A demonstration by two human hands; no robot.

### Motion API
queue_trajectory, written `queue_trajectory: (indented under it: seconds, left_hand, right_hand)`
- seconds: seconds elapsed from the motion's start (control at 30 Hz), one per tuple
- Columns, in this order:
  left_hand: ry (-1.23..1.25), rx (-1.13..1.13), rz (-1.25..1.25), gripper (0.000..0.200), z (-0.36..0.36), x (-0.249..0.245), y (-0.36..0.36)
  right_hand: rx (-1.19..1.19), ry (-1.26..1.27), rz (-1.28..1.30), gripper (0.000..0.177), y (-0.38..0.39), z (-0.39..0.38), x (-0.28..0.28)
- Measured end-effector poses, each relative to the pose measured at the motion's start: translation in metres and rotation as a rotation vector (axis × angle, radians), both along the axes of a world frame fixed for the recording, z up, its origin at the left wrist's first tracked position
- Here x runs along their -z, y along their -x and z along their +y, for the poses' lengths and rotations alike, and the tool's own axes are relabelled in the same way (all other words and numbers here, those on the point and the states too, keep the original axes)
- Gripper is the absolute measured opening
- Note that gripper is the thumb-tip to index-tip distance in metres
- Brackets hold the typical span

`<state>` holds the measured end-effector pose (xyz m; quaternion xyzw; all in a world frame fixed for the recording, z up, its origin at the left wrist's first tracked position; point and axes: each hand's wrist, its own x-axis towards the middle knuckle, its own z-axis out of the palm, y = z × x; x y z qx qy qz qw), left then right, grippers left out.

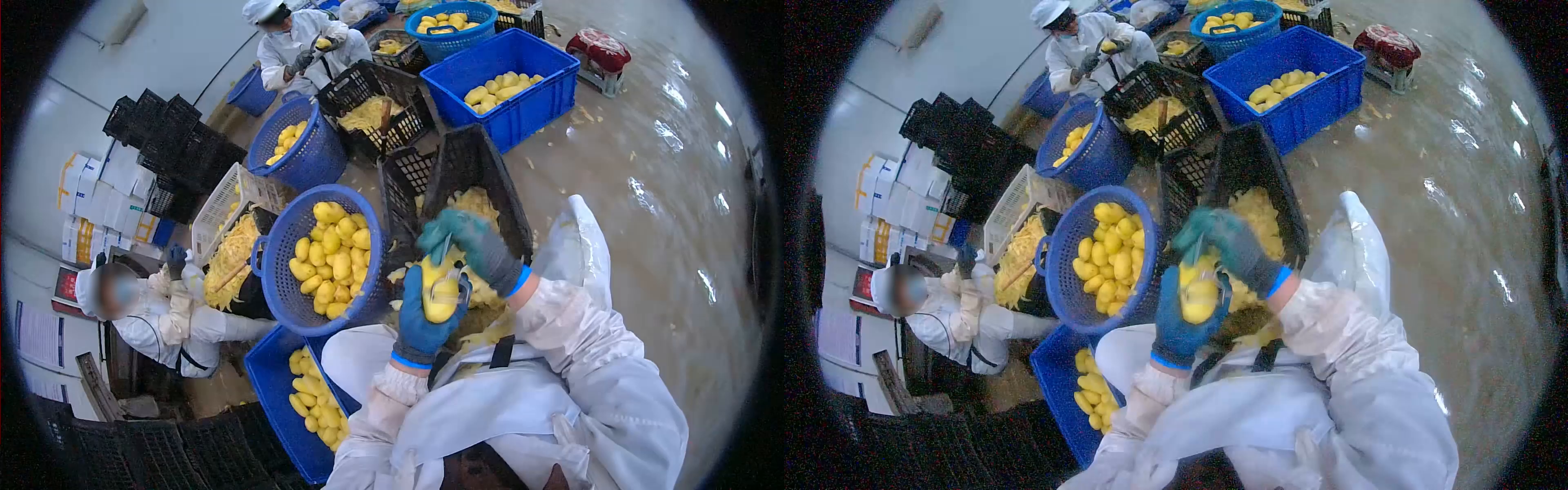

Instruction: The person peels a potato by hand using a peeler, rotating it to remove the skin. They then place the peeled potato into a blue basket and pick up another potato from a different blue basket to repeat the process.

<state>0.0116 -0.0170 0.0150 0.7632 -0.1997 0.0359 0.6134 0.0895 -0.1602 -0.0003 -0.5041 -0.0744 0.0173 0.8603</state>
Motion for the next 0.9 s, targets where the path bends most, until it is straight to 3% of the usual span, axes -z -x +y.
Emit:
queue_trajectory:
  seconds: [0.03, 0.1, 0.13, 0.23, 0.27, 0.33, 0.43, 0.47, 0.53, 0.57, 0.6, 0.67, 0.77, 0.83, 0.9]
  left_hand:
    - [0.22, 0.108, 0.264, 0.043, 0.0, 0.006, -0.002]
    - [0.737, 0.144, 0.829, 0.039, 0.0, 0.018, -0.006]
    - [0.781, 0.122, 0.869, 0.044, 0.001, 0.012, -0.006]
    - [0.698, 0.051, 0.809, 0.054, 0.002, 0.016, -0.013]
    - [0.642, 0.038, 0.765, 0.054, 0.002, 0.021, -0.013]
    - [0.404, 0.021, 0.528, 0.054, -0.002, 0.027, -0.009]
    - [0.854, 0.058, 0.872, 0.053, 0.004, 0.001, -0.007]
    - [0.979, 0.035, 0.872, 0.051, 0.003, -0.006, -0.006]
    - [1.236, -0.026, 0.879, 0.053, 0.0, -0.016, 0.001]
    - [0.591, 0.078, 0.429, 0.058, 0.006, 0.005, -0.003]
    - [0.041, -0.052, -0.068, 0.064, 0.012, 0.026, -0.008]
    - [0.695, -0.012, 0.53, 0.063, 0.001, 0.015, -0.01]
    - [0.875, 0.079, 0.704, 0.043, 0.008, 0.014, -0.005]
    - [1.036, 0.142, 1.001, 0.042, 0.014, 0.001, -0.015]
    - [0.895, 0.037, 0.923, 0.042, 0.018, 0.02, -0.015]
  right_hand:
    - [-0.077, 0.049, 0.03, 0.046, 0.002, 0.006, -0.001]
    - [0.15, 0.003, 0.112, 0.045, -0.035, -0.017, 0.022]
    - [0.26, -0.018, 0.146, 0.045, -0.05, -0.025, 0.027]
    - [0.202, -0.092, 0.115, 0.043, -0.035, -0.023, 0.003]
    - [0.029, -0.016, 0.055, 0.044, -0.029, -0.016, 0.006]
    - [0.11, -0.064, 0.132, 0.043, -0.034, -0.01, 0.017]
    - [0.339, -0.162, 0.107, 0.039, -0.05, -0.042, 0.029]
    - [0.411, -0.193, 0.095, 0.038, -0.048, -0.046, 0.022]
    - [0.151, -0.122, 0.012, 0.038, -0.016, -0.029, 0.004]
    - [0.028, -0.085, -0.042, 0.038, -0.002, -0.018, -0.002]
    - [0.066, 0.061, -0.126, 0.039, 0.009, -0.002, 0.0]
    - [0.138, 0.311, -0.367, 0.041, 0.01, 0.002, 0.004]
    - [0.267, -0.067, 0.03, 0.038, -0.029, -0.023, 0.013]
    - [0.203, -0.099, 0.055, 0.036, -0.03, -0.031, 0.011]
    - [0.077, -0.187, 0.09, 0.036, -0.001, -0.012, -0.011]
